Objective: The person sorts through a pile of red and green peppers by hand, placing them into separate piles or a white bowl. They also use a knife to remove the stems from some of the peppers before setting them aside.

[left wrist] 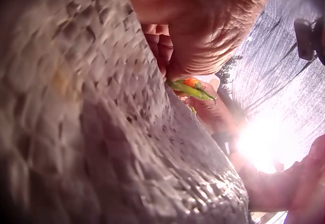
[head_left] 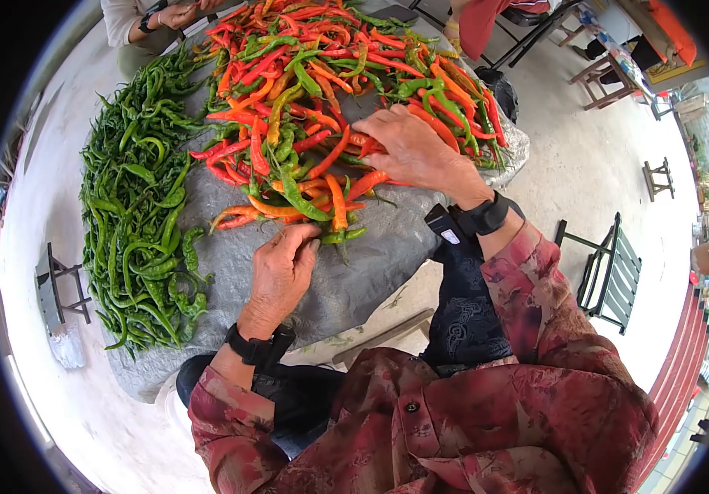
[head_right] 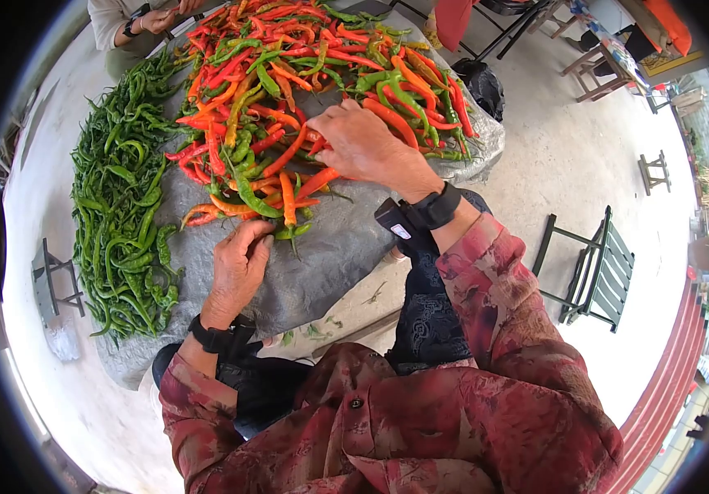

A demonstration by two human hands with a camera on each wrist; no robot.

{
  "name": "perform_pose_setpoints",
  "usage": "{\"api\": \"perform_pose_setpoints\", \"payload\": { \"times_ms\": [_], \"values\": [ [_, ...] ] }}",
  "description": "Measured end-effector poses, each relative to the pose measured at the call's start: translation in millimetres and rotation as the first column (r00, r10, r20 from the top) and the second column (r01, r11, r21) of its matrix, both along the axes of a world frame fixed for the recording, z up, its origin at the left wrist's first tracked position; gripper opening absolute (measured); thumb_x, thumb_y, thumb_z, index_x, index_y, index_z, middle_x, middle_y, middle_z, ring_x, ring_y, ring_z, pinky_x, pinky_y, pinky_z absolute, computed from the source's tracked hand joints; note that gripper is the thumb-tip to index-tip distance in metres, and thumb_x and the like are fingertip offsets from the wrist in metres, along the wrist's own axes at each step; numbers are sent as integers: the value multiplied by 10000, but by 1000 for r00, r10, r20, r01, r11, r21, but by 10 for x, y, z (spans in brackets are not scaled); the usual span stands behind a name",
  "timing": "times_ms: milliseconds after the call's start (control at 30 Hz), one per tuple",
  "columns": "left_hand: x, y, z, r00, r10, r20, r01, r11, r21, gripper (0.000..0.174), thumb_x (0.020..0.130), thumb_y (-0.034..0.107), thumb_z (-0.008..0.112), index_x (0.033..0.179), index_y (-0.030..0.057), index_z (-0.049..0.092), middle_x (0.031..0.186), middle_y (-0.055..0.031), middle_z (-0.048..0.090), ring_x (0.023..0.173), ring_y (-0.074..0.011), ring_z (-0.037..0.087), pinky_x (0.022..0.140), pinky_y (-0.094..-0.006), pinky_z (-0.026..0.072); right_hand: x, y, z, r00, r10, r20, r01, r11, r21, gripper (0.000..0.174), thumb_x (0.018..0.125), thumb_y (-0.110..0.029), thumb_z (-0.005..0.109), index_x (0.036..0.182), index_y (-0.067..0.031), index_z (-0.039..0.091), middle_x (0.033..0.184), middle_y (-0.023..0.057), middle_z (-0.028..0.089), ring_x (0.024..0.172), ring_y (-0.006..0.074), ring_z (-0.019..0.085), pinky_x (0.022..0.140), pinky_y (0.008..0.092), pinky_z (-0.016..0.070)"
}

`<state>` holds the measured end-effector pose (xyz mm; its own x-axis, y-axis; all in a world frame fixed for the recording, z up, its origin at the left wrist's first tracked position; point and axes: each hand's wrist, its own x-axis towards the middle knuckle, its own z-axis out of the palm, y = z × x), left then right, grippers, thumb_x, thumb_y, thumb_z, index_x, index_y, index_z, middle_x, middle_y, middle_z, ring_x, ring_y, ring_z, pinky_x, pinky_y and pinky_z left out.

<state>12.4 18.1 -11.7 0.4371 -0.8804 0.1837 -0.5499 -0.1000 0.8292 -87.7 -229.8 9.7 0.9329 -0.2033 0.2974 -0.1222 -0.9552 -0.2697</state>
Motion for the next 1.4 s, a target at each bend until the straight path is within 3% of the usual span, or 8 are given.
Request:
{"api": "perform_pose_setpoints", "payload": {
  "times_ms": [333,567,667,767,867,1000,1233,1400],
  "values": [
    [16,2,-52,998,-25,53,27,999,-36,164,805,8,605,964,30,574,858,-136,644,761,-316,641,656,-364,512,445,109,-27,940,-113,-322,106,994,-39,396,689,-164,648,1039,-15,537,807,187,631,819,378,605,675,468,491],
    [18,11,-22,999,-25,48,26,999,-24,155,806,15,600,957,32,571,850,-134,631,749,-310,635,648,-364,508,342,113,32,974,-137,-181,154,985,82,560,652,-176,669,1177,-85,496,788,190,613,708,377,598,696,452,495],
    [20,23,-12,998,-43,40,43,999,8,163,799,12,601,958,31,570,836,-137,615,728,-306,624,637,-362,501,207,18,239,994,-105,31,91,949,303,421,699,-136,657,1085,-27,529,748,145,624,736,307,636,694,405,502],
    [12,11,-24,997,-54,51,54,998,-13,168,794,7,600,957,31,569,828,-137,607,715,-305,614,628,-360,494,32,-170,305,973,-193,126,45,695,718,486,732,-198,748,1142,-24,552,867,12,587,770,69,530,703,235,458],
    [0,-1,-26,998,-43,37,44,999,-22,166,795,7,599,956,30,569,835,-135,611,724,-311,614,633,-366,493,-88,-231,388,959,-233,163,-7,555,832,420,768,-220,739,1098,-16,577,854,8,601,761,64,538,698,231,458],
    [14,-1,-12,996,-50,75,51,999,-12,171,794,-13,597,961,14,576,850,-134,621,722,-286,628,628,-339,494,-172,-303,430,971,-217,97,108,764,636,263,821,-210,694,998,-24,638,783,-6,612,736,66,557,672,231,468],
    [22,2,-50,995,-52,86,53,999,-8,182,789,-31,597,967,1,579,849,-134,626,707,-257,639,619,-308,495,-173,-359,325,942,-261,211,95,811,578,286,850,-246,652,1012,-12,625,781,41,648,739,90,601,661,250,480],
    [21,-1,-12,993,-57,103,58,998,-2,187,791,-38,590,973,3,576,848,-136,626,713,-267,639,622,-315,497,-164,-288,330,876,-440,198,263,780,568,486,825,-246,669,1205,3,494,799,107,640,737,180,628,672,297,490]
  ]
}}
